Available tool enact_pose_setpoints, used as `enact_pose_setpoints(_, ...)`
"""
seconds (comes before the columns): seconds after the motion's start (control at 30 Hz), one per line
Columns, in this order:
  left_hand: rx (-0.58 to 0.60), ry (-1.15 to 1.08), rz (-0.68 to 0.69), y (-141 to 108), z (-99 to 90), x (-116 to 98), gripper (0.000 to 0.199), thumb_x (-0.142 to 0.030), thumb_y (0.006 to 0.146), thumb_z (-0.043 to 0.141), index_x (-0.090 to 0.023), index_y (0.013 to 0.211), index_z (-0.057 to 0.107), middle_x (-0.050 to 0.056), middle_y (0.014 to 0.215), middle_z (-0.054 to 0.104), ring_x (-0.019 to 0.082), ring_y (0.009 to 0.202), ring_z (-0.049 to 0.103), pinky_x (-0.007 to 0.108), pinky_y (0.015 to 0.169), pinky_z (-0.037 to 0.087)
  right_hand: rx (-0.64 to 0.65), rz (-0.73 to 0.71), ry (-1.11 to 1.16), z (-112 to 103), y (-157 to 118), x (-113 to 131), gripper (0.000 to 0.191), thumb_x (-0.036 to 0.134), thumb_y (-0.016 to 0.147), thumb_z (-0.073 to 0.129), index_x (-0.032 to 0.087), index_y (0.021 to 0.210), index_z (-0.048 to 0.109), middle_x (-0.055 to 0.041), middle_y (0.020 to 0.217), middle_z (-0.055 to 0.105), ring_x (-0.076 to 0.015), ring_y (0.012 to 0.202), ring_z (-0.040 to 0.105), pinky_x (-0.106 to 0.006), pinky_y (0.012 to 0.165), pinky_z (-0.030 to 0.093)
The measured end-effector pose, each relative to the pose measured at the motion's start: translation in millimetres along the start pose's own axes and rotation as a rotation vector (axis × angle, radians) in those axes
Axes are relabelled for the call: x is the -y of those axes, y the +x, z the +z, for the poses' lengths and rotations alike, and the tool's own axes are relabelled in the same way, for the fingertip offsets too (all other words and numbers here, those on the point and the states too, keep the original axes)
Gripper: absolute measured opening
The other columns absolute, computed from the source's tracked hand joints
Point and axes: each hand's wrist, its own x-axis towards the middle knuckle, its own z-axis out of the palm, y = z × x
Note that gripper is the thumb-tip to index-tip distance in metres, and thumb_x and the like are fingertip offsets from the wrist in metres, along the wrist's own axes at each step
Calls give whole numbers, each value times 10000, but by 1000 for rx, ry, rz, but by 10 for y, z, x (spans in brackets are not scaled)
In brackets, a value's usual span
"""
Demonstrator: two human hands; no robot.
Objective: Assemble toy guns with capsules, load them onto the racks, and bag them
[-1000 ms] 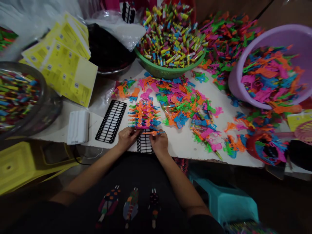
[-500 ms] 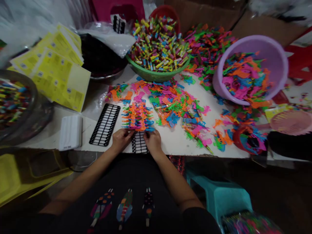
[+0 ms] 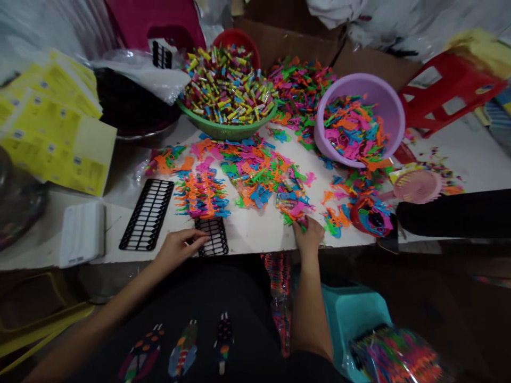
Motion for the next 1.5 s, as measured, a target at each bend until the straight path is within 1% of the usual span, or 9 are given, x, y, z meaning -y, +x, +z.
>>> enact_pose_setpoints(0.27, 380, -78, 62, 195, 328, -239, 142, -213, 733, 566, -203, 822, 675, 17, 730, 695, 137, 636, 639, 204, 568, 483, -54, -156, 295, 117, -97, 779, 310, 317, 776, 480, 180, 1037, 576, -87, 909, 610, -215, 924, 508, -413, 848, 381)
enact_pose_setpoints(0.4, 211, -118, 141, 167, 380, -347, 281, -261, 749, 574, -182, 1016, 614, 68, 905, 681, 141, 734, 643, 227, 650, 506, -169, 57, 614, -203, -208, 1282, 387, 311, 841, 391, 193, 1208, 424, -92, 971, 577, -189, 902, 531, -372, 815, 418)
enact_pose_setpoints(0.5, 8, -92, 330, 140, 405, -408, 381, -305, 729, 603, -156, 1077, 565, 104, 979, 655, 164, 858, 623, 259, 740, 502, 11, 89, 876, -424, -473, 1717, 426, 313, 852, 374, 221, 1267, 336, -80, 987, 563, -164, 862, 546, -330, 769, 453)
enact_pose_setpoints(0.63, -169, -19, 386, 127, 324, -398, 141, -216, 776, 541, -172, 891, 611, 56, 765, 673, 136, 729, 626, 231, 661, 501, 308, -151, 1013, -600, -604, 2034, 403, 385, 808, 455, 232, 1180, 460, -79, 1058, 542, -188, 967, 519, -345, 832, 443)
enact_pose_setpoints(0.77, -230, -44, 238, 87, 187, -305, 96, -204, 764, 541, -177, 819, 614, 47, 750, 660, 128, 706, 610, 229, 646, 493, 589, -196, 1211, -638, -332, 1997, 364, 444, 847, 349, 217, 983, 599, -60, 957, 592, -163, 840, 581, -328, 741, 483)
enact_pose_setpoints(0.87, -174, -192, 98, 50, 132, -291, 105, -239, 747, 554, -162, 784, 615, 52, 755, 647, 115, 669, 592, 211, 597, 485, 579, -58, 1217, -594, -155, 1990, 305, 421, 830, 418, 218, 964, 601, -34, 877, 611, -124, 721, 584, -290, 676, 483)
enact_pose_setpoints(1.07, 108, -775, -291, 22, 104, -343, 235, -315, 621, 685, -149, 768, 608, 10, 686, 635, 123, 626, 590, 239, 599, 491, 630, -188, 1114, -492, -270, 2174, 176, 359, 687, 634, 196, 753, 636, -2, 717, 568, -105, 649, 523, -232, 566, 430)
enact_pose_setpoints(1.27, 151, -946, -473, -41, 170, -321, 374, -312, 549, 742, -162, 867, 616, 8, 760, 647, 145, 691, 601, 292, 684, 486, 456, -109, 1042, -512, -376, 2197, 126, 325, 695, 626, 200, 682, 629, -6, 694, 565, -112, 640, 522, -235, 559, 414)
enact_pose_setpoints(1.5, -164, -447, -214, 13, -141, -125, 133, -275, 567, 730, -193, 662, 684, 20, 788, 603, 154, 797, 556, 272, 744, 449, 8, 85, 315, -216, 819, 1460, 344, 422, 697, 575, 162, 912, 639, -67, 814, 592, -177, 766, 530, -343, 730, 412)
